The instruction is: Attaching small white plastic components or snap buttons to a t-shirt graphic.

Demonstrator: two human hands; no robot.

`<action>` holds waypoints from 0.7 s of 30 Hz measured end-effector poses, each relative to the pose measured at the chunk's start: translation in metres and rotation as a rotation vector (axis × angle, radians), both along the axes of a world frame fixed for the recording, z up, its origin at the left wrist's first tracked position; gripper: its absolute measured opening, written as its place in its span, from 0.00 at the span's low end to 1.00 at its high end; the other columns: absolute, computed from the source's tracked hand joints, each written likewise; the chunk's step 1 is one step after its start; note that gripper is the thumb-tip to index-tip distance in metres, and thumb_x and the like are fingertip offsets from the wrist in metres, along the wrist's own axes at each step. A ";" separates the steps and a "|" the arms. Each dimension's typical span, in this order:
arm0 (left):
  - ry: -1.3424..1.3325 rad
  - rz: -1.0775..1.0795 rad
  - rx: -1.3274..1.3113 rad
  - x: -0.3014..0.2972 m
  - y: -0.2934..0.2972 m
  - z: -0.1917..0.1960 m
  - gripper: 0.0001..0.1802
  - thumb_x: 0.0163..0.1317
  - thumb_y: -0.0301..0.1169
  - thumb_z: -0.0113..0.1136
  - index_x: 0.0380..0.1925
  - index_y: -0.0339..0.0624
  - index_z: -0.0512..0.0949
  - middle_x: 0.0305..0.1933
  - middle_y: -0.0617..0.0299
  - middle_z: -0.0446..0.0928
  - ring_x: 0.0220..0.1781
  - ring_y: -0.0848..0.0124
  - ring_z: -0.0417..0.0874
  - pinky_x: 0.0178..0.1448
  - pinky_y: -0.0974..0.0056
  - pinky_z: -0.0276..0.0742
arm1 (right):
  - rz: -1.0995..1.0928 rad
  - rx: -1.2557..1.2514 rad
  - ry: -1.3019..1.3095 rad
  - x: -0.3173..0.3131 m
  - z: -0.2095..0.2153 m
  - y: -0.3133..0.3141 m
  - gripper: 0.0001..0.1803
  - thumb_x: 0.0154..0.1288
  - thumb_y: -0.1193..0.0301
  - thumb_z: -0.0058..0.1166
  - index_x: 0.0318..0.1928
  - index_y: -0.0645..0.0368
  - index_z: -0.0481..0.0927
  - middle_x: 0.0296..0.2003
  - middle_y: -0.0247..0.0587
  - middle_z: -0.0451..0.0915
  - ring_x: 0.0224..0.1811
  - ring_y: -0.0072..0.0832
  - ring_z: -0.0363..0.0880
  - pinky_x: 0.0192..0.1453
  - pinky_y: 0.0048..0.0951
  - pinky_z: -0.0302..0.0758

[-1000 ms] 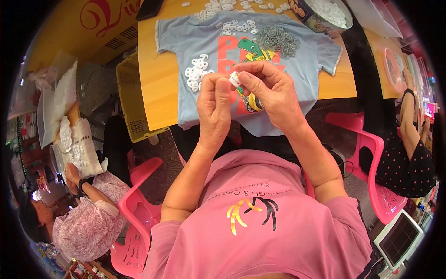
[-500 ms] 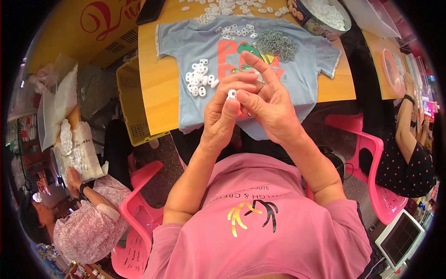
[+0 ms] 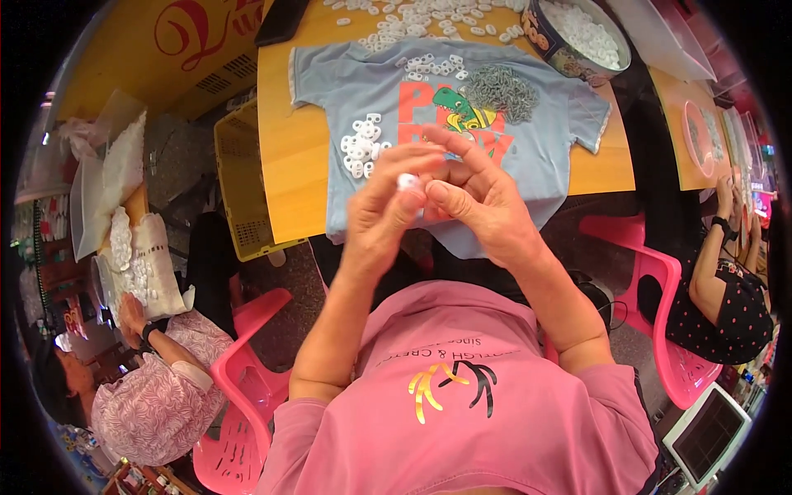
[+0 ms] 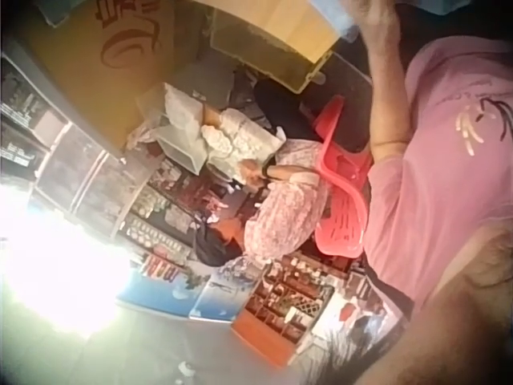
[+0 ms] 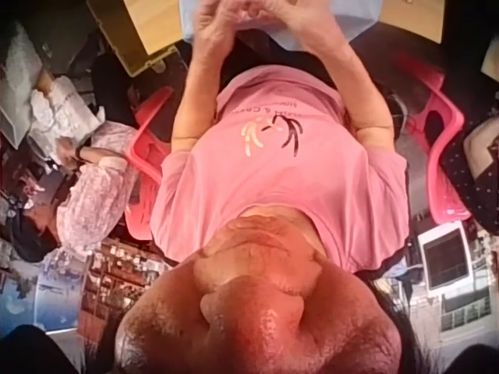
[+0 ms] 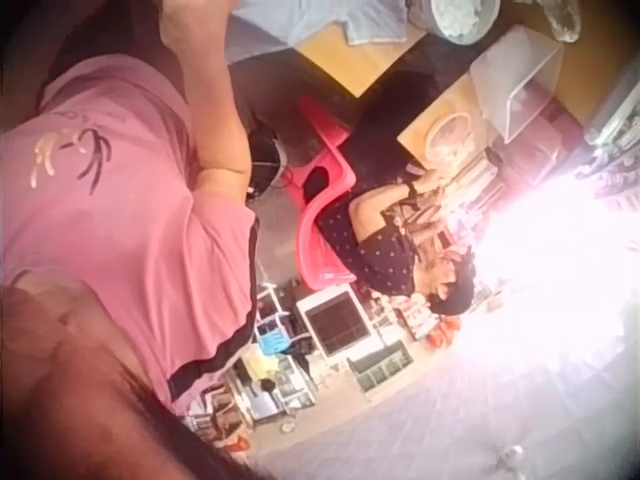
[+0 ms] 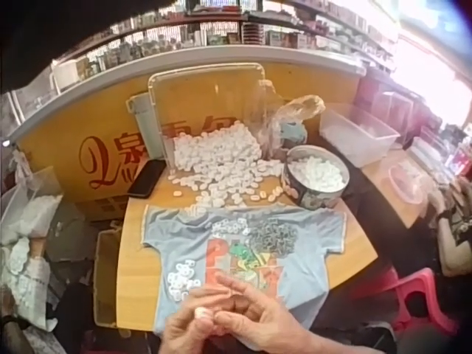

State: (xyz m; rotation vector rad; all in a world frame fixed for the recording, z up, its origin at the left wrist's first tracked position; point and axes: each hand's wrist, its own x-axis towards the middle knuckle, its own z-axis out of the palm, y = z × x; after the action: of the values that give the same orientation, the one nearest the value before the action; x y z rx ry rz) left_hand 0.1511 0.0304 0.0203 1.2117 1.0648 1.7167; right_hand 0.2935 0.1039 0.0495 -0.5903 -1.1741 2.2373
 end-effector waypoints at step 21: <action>0.191 0.540 -0.260 -0.057 -0.025 -0.001 0.20 0.68 0.25 0.55 0.59 0.35 0.70 0.58 0.59 0.72 0.57 0.71 0.74 0.61 0.67 0.70 | -0.117 1.549 -0.486 -0.081 -0.051 0.083 0.08 0.59 0.74 0.58 0.40 0.55 0.84 0.36 0.41 0.78 0.36 0.43 0.79 0.39 0.39 0.75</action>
State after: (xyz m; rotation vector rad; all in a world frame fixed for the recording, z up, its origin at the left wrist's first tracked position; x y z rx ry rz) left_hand 0.0943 0.0053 0.0195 0.9899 1.7969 1.7932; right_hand 0.2127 0.1865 -0.0019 -0.4449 -2.4612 0.5536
